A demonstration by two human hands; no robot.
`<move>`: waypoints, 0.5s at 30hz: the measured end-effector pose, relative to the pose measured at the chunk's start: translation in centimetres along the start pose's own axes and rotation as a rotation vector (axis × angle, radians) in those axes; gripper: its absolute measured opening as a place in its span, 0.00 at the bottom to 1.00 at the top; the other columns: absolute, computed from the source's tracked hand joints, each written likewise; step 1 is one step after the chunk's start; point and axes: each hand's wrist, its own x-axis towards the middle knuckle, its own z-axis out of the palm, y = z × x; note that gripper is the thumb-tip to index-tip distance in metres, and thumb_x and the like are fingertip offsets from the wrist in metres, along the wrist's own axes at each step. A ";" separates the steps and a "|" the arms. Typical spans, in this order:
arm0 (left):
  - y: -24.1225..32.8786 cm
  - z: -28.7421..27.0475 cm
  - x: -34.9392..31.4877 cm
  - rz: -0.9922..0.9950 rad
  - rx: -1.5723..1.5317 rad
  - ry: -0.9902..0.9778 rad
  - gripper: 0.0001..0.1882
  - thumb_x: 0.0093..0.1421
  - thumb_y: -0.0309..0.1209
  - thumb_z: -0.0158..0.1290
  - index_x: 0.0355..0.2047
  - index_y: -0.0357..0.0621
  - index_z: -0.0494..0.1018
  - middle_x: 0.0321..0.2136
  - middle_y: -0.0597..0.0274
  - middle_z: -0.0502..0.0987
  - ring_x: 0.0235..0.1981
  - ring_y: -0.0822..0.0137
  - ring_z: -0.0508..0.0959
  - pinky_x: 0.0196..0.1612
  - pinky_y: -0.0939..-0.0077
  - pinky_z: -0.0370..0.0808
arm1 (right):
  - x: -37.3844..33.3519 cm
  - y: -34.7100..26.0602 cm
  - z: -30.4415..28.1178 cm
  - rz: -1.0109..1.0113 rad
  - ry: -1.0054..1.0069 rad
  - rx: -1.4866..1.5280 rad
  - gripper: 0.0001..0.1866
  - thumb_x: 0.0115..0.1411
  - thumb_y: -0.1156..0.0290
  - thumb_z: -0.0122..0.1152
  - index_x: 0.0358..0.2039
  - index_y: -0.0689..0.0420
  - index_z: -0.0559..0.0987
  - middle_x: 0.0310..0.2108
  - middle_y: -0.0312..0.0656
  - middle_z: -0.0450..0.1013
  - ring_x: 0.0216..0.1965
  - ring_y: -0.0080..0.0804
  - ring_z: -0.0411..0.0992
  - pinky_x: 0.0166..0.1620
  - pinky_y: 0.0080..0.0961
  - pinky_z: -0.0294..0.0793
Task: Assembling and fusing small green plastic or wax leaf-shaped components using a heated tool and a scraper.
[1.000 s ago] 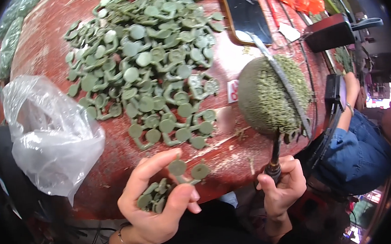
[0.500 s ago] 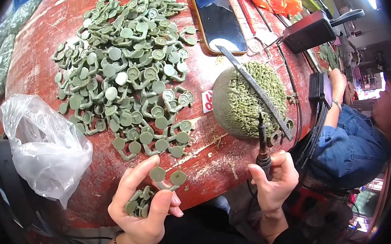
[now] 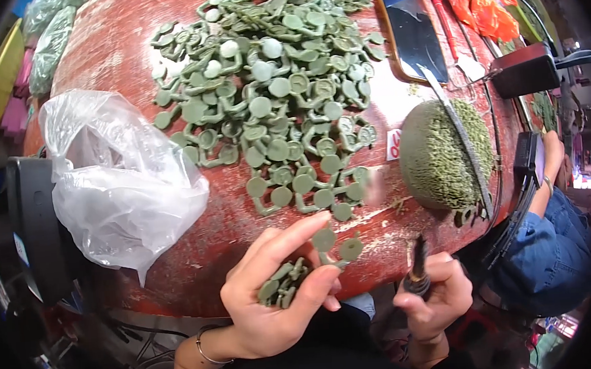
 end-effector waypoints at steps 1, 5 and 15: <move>-0.1 -0.1 0.0 -0.003 0.009 0.010 0.22 0.53 0.15 0.52 0.50 0.30 0.66 0.27 0.59 0.69 0.21 0.75 0.75 0.22 0.85 0.73 | 0.4 -0.3 0.4 -0.060 -0.073 0.001 0.22 0.34 0.69 0.78 0.23 0.63 0.72 0.20 0.42 0.71 0.19 0.28 0.69 0.23 0.19 0.67; -0.5 -0.6 0.0 0.048 0.042 -0.057 0.21 0.57 0.21 0.49 0.51 0.28 0.62 0.31 0.56 0.68 0.21 0.71 0.75 0.20 0.83 0.74 | 0.6 -0.5 1.7 -0.062 -0.156 -0.017 0.21 0.34 0.68 0.78 0.23 0.63 0.73 0.19 0.41 0.71 0.19 0.27 0.70 0.22 0.19 0.68; -0.7 -0.6 -0.1 0.075 0.046 -0.072 0.21 0.57 0.20 0.50 0.50 0.27 0.62 0.31 0.55 0.69 0.21 0.71 0.75 0.21 0.82 0.74 | 0.4 -0.3 1.8 -0.059 -0.154 -0.058 0.22 0.35 0.67 0.78 0.22 0.62 0.72 0.19 0.41 0.71 0.19 0.30 0.71 0.22 0.20 0.69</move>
